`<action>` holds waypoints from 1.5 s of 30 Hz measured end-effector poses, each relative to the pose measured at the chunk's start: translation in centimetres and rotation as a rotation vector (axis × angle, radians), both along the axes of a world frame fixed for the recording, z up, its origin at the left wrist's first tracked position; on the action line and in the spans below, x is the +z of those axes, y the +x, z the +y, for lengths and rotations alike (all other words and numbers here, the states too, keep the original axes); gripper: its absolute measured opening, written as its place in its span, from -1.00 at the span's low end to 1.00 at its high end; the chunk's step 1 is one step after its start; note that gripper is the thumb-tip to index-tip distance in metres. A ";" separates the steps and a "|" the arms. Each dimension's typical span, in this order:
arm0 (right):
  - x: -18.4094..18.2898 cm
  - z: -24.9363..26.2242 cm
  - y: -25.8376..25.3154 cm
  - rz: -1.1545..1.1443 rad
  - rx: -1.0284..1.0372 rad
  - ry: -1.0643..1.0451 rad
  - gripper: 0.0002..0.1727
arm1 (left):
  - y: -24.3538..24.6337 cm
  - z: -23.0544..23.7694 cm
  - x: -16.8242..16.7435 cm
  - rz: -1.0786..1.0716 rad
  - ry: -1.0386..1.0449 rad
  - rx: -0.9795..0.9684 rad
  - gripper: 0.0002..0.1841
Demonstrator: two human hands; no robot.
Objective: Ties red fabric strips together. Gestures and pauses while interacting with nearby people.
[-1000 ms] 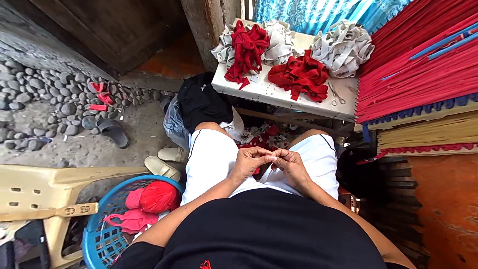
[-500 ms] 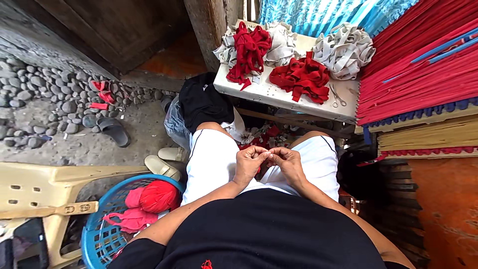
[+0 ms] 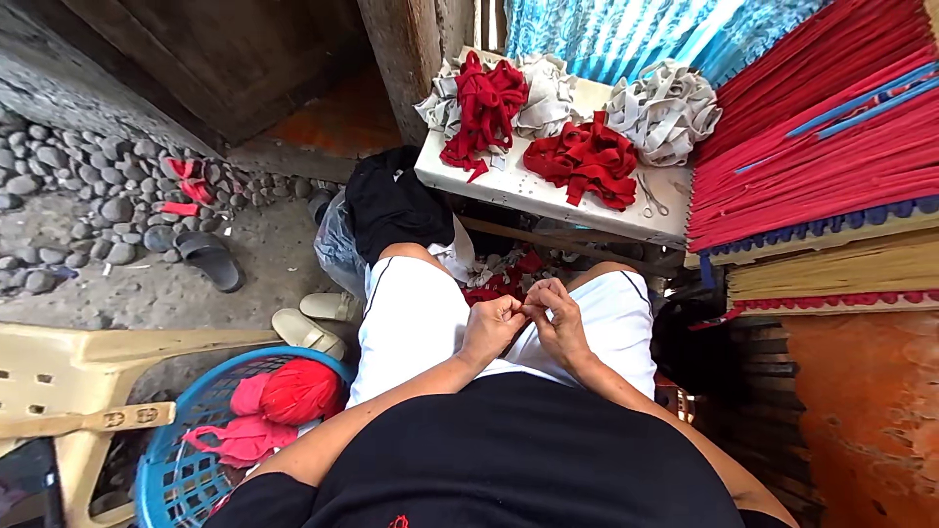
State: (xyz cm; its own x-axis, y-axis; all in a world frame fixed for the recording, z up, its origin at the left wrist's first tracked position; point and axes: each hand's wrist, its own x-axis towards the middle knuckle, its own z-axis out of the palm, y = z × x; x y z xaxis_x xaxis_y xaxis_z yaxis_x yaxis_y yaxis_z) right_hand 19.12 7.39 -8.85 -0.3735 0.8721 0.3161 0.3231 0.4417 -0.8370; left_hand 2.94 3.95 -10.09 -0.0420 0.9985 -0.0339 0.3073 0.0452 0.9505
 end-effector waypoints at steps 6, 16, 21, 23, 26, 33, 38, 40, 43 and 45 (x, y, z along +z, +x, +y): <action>4.7 1.2 2.4 0.468 0.062 -0.361 -0.82 | -0.6 0.3 -0.6 0.123 -0.061 -0.109 -0.80; 14.9 0.8 17.1 0.326 -0.187 0.045 -0.89 | -0.9 0.5 -0.1 0.322 -0.174 -0.233 -0.76; 17.2 -1.7 23.2 0.266 -0.318 0.157 -0.86 | -0.7 0.5 -0.1 0.334 -0.176 -0.250 -0.77; 17.3 -2.5 23.9 0.266 -0.331 0.149 -0.86 | -0.5 0.4 -0.3 0.325 -0.152 -0.258 -0.77; 16.5 -3.0 23.8 0.208 -0.327 0.136 -0.86 | -0.6 0.4 -0.7 0.252 -0.123 -0.266 -0.79; 15.8 -2.8 24.1 0.273 -0.406 0.077 -0.84 | -1.0 0.4 -0.4 0.071 -0.130 -0.231 -0.84; 15.6 -2.6 23.7 0.278 -0.414 0.083 -0.84 | -0.9 0.4 0.0 0.137 -0.159 -0.175 -0.87; 15.7 -2.4 23.7 0.262 -0.425 0.100 -0.83 | -0.9 0.7 0.0 -0.021 -0.246 -0.128 -0.89; 15.8 -1.6 23.7 0.249 -0.465 0.129 -0.84 | -0.9 0.9 0.4 -0.457 -0.460 -0.044 -0.87; 15.6 -1.0 23.4 0.228 -0.483 0.129 -0.86 | -1.1 1.0 0.7 -0.648 -0.565 0.019 -0.84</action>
State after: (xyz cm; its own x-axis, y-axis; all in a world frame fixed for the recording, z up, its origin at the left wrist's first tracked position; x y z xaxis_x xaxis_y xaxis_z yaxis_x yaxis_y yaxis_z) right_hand 42.52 6.37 6.76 0.1507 0.8763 0.4576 0.3312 0.3914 -0.8585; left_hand 1.86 4.92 -9.40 0.1409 0.8241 -0.5486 -0.2939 0.5640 0.7717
